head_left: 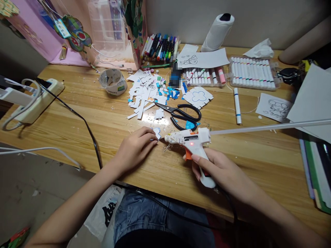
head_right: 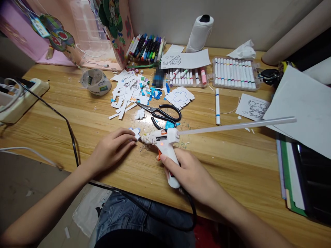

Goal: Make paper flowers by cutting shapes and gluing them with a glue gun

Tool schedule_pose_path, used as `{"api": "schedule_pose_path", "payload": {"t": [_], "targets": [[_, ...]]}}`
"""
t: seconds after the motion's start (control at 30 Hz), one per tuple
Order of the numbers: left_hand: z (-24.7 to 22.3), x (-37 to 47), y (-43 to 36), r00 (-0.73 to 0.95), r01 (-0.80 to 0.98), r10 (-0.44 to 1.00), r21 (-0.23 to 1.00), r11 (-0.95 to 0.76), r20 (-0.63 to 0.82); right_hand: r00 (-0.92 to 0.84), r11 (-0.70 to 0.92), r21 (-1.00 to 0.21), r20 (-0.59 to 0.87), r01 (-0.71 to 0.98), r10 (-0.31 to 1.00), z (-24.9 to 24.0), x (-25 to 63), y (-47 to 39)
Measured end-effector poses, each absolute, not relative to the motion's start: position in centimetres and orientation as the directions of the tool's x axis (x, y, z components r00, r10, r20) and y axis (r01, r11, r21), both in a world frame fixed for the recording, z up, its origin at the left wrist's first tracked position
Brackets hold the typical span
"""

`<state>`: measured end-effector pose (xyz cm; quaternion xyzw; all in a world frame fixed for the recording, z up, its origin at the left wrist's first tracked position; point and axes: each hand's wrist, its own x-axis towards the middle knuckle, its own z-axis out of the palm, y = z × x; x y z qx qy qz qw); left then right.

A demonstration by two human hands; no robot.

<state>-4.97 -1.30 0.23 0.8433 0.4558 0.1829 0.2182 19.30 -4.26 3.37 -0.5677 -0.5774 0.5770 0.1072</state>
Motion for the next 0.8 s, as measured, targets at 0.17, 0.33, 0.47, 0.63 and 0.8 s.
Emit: {"api": "schedule_pose_path", "payload": {"t": [0.17,0.33,0.47,0.63,0.8], "targets": [[-0.3,-5.2,-2.3,0.589,0.716,0.794,0.360,-0.599,0.149,-0.332,-0.320,-0.789,-0.536,0.524,0.777,3.7,19.5,-4.3],[-0.6,-5.2,-2.7,0.615,0.718,0.767,0.273,-0.640,0.184,-0.320,-0.343,-0.790,-0.544,0.509,0.776,3.7,19.8,-4.2],[-0.6,-5.1,-2.7,0.624,0.721,0.759,0.236,-0.651,0.186,-0.314,-0.354,-0.801,-0.535,0.483,0.784,3.6,19.9,-4.3],[-0.4,-4.9,-2.7,0.637,0.724,0.752,0.205,-0.659,0.169,-0.312,-0.355,-0.810,-0.527,0.467,0.791,3.6,20.0,-4.2],[0.0,-4.7,-2.8,0.607,0.745,0.785,0.255,-0.616,0.122,-0.297,-0.317,-0.822,-0.488,0.473,0.821,3.7,20.2,-4.1]]}}
